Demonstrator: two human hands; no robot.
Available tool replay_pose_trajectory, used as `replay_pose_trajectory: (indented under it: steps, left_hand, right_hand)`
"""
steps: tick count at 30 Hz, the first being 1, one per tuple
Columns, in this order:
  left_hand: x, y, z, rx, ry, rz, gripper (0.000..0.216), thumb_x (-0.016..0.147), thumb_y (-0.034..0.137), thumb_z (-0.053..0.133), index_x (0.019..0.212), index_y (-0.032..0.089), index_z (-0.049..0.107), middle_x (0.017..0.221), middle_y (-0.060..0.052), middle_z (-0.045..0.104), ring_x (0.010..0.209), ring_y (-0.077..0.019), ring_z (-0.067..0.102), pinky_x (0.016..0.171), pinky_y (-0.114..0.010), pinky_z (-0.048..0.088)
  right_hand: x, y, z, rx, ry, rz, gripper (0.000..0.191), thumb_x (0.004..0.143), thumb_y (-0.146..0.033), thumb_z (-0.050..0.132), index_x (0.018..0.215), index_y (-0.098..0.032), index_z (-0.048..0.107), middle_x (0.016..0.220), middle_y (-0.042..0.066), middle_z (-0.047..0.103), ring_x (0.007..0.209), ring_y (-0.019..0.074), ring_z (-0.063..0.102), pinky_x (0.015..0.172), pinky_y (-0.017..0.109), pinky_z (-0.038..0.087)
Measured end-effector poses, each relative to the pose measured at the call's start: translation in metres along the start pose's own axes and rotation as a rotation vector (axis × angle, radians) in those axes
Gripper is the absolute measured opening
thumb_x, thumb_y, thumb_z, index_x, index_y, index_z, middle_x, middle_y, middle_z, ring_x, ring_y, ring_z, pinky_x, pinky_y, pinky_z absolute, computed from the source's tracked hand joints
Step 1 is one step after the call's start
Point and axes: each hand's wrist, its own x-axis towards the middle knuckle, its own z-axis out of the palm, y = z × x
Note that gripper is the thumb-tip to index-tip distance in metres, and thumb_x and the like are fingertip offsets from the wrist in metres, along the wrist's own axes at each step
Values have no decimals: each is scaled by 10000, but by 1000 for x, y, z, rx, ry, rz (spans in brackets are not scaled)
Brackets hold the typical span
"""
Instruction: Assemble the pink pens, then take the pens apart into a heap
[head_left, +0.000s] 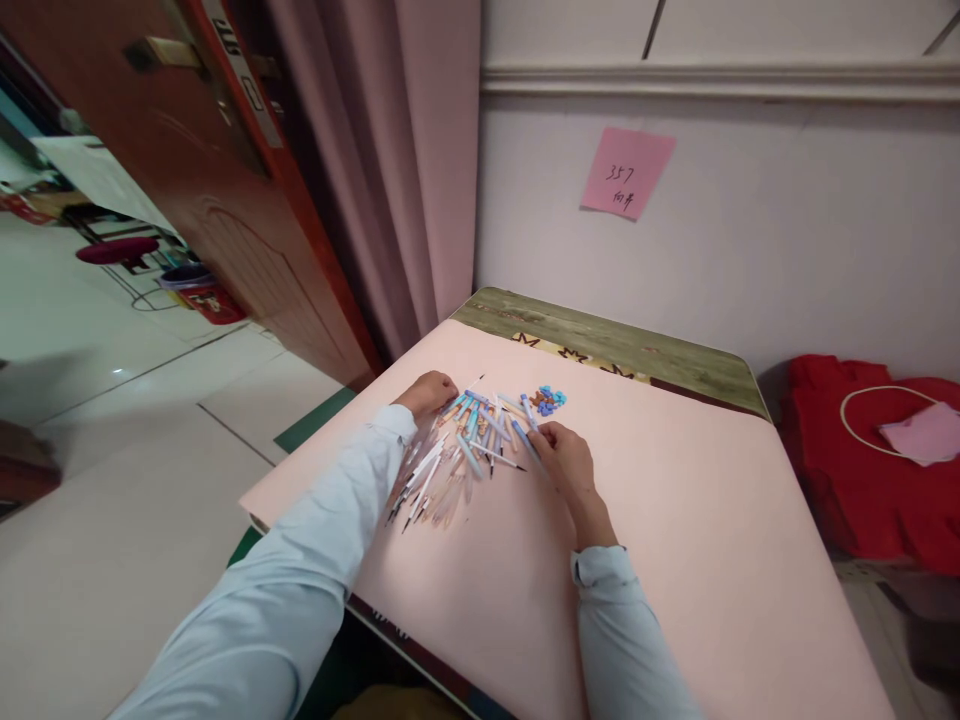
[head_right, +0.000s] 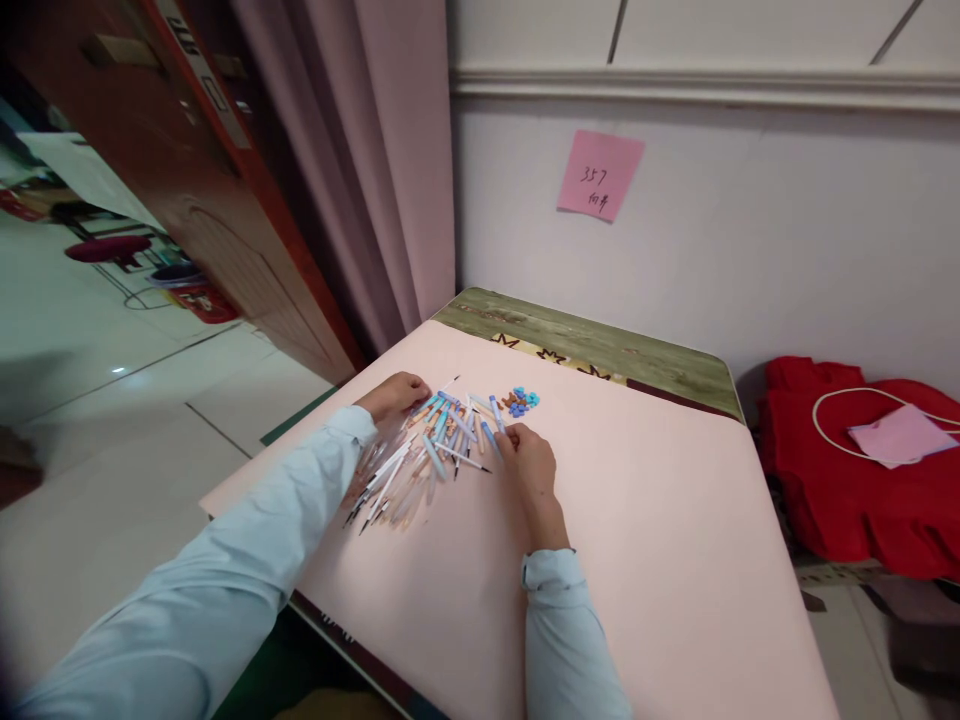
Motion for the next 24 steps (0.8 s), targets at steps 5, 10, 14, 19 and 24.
replay_pose_trajectory:
  steps: [5,10,14,19,24]
  left_hand:
    - [-2,1,-1,-74,-12,-44,150,759,194,625,796,132,756,613,-38,669,548,-129,583,577,-225,459]
    - [3,-1,-2,-100,-8,-52,200,739,180,614,859,139,768,695,-38,710,611,-133,617,605,-212,467]
    - [12,3,-2,-74,-10,-25,233,717,154,589,856,148,777,799,-49,748,722,-156,660,680,-215,482]
    - [21,12,0,-17,17,15,281,736,155,571,916,170,786,972,-71,768,893,-187,679,819,-230,484]
    - [17,16,1,15,16,51,294,775,158,542,933,186,788,1008,-56,769,931,-184,677,849,-230,481]
  right_hand:
    - [1,2,-2,40,7,-23,288,872,-463,535,850,-246,721,762,4,698,715,177,590,618,266,349]
    - [1,4,-1,32,13,-32,298,874,-457,523,837,-237,719,726,11,692,694,182,590,619,269,356]
    - [1,5,-1,-10,24,-37,309,884,-449,508,864,-239,735,751,24,707,707,186,598,627,271,365]
    - [0,4,-6,-74,59,-8,332,899,-441,487,944,-266,766,816,38,735,774,206,619,652,282,381]
    - [-1,0,-8,-25,140,51,289,854,-444,539,913,-276,767,838,26,739,775,214,627,643,289,386]
